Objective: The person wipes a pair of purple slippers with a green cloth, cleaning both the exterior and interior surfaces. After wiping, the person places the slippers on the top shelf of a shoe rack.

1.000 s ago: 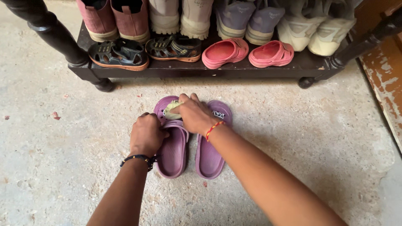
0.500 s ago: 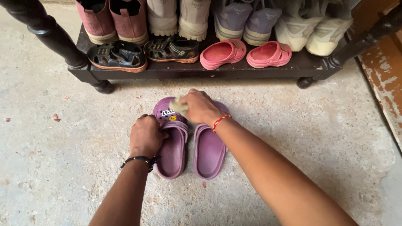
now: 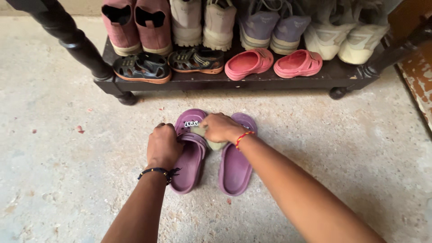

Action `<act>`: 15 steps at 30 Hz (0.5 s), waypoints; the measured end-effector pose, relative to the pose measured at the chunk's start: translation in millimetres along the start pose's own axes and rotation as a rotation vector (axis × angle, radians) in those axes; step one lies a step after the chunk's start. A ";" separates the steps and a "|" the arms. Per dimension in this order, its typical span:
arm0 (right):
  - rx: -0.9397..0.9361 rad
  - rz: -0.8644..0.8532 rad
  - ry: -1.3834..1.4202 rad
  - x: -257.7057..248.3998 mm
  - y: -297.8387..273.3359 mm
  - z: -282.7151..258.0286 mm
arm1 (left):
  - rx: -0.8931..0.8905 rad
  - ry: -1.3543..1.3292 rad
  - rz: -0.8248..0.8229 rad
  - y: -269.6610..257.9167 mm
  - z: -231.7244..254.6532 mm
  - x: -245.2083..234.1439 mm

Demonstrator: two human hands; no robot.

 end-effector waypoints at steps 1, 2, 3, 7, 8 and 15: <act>0.031 -0.010 -0.004 -2.6 0.9 0.4 | 0.010 0.015 0.011 1.4 -1.8 -1.6; 0.061 -0.019 -0.008 -5.4 0.5 0.6 | 0.023 0.011 0.041 3.1 -3.4 -3.2; 0.094 -0.029 -0.011 -7.5 -0.7 -0.1 | 0.036 0.008 0.069 4.8 -4.8 -3.9; 0.006 0.283 0.103 -20.9 -15.5 -13.5 | 0.002 -0.001 0.087 13.2 -8.8 4.1; -0.020 0.385 0.114 -24.6 -20.0 -17.2 | 0.007 -0.001 0.097 14.5 -9.0 6.9; -0.046 0.676 0.402 -44.4 -32.3 -27.0 | -0.013 -0.026 0.241 18.3 -9.8 2.4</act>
Point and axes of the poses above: each hand's wrist, its own y-axis towards the middle knuckle, its own x-axis out of the palm, z = x × y, the point moved 3 cm from there along y, towards the middle knuckle, and after that the axes turned 15 degrees about x, right-handed, at the moved point
